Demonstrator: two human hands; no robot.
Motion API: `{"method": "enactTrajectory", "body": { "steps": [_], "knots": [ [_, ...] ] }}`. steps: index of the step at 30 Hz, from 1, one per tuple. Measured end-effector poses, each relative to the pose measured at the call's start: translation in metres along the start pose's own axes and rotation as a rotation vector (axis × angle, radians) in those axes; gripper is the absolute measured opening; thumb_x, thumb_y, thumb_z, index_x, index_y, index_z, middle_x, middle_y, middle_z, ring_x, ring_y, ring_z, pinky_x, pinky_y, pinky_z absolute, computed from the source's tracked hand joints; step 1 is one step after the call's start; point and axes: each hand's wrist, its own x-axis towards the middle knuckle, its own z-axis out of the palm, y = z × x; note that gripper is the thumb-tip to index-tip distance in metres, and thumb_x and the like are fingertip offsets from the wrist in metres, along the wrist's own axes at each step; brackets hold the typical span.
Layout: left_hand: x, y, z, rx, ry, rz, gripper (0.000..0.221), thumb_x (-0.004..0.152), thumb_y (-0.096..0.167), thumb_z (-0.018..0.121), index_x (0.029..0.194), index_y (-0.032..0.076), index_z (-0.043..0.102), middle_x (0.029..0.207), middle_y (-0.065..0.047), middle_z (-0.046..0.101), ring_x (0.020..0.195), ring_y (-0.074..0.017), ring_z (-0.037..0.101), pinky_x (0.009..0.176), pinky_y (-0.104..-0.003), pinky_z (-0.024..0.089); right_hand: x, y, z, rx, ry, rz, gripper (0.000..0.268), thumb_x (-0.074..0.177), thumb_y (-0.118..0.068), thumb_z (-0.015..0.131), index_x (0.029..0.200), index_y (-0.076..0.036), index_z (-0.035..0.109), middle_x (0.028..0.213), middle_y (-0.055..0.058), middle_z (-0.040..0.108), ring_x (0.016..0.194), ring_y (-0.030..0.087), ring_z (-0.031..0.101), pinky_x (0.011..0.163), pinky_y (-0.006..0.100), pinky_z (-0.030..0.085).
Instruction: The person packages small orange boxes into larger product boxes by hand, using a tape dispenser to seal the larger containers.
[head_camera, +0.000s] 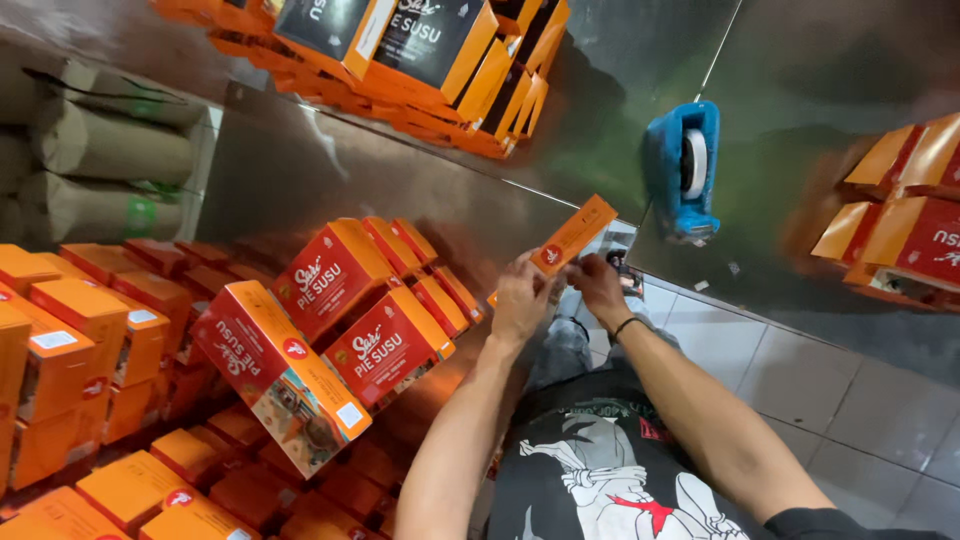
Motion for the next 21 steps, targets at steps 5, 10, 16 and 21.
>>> {"method": "enactTrajectory", "body": {
  "steps": [5, 10, 16, 21],
  "knots": [
    [-0.019, 0.012, -0.034, -0.202, 0.028, -0.121, 0.029, 0.097, 0.029, 0.069, 0.105, 0.007, 0.053, 0.108, -0.023, 0.064, 0.098, -0.0443, 0.067, 0.083, -0.048, 0.054, 0.001, -0.019, -0.028, 0.252, 0.006, -0.037, 0.050, 0.082, -0.008, 0.081, 0.106, -0.011, 0.038, 0.098, 0.017, 0.061, 0.086, 0.024, 0.065, 0.079, 0.036, 0.052],
    [-0.031, 0.022, -0.042, -0.454, -0.059, -0.232, 0.054, 0.092, 0.019, 0.074, 0.131, -0.003, 0.044, 0.128, -0.021, 0.052, 0.119, -0.0389, 0.062, 0.105, -0.041, 0.050, -0.022, -0.063, -0.076, 0.303, 0.015, -0.354, 0.042, 0.091, 0.003, 0.074, 0.131, -0.002, 0.066, 0.123, 0.012, 0.067, 0.111, 0.017, 0.062, 0.097, 0.034, 0.055],
    [0.040, 0.118, -0.093, -0.431, -0.007, 0.015, 0.073, 0.077, 0.028, 0.090, 0.139, 0.013, 0.055, 0.126, -0.012, 0.066, 0.116, -0.0371, 0.067, 0.098, -0.044, 0.054, -0.072, -0.135, -0.084, 0.188, -0.236, -0.698, 0.017, 0.077, 0.008, 0.085, 0.092, 0.001, 0.080, 0.118, 0.021, 0.062, 0.097, 0.029, 0.070, 0.078, 0.034, 0.060],
    [0.023, 0.089, -0.066, -0.316, 0.184, 0.128, 0.032, 0.079, 0.023, 0.088, 0.110, 0.026, 0.079, 0.122, -0.007, 0.065, 0.106, -0.0280, 0.072, 0.091, -0.034, 0.058, -0.030, -0.104, -0.159, -0.666, 0.590, -0.550, 0.021, 0.108, -0.032, 0.068, 0.121, -0.016, 0.074, 0.118, 0.008, 0.070, 0.118, 0.025, 0.060, 0.105, 0.041, 0.033]
  ]
}}
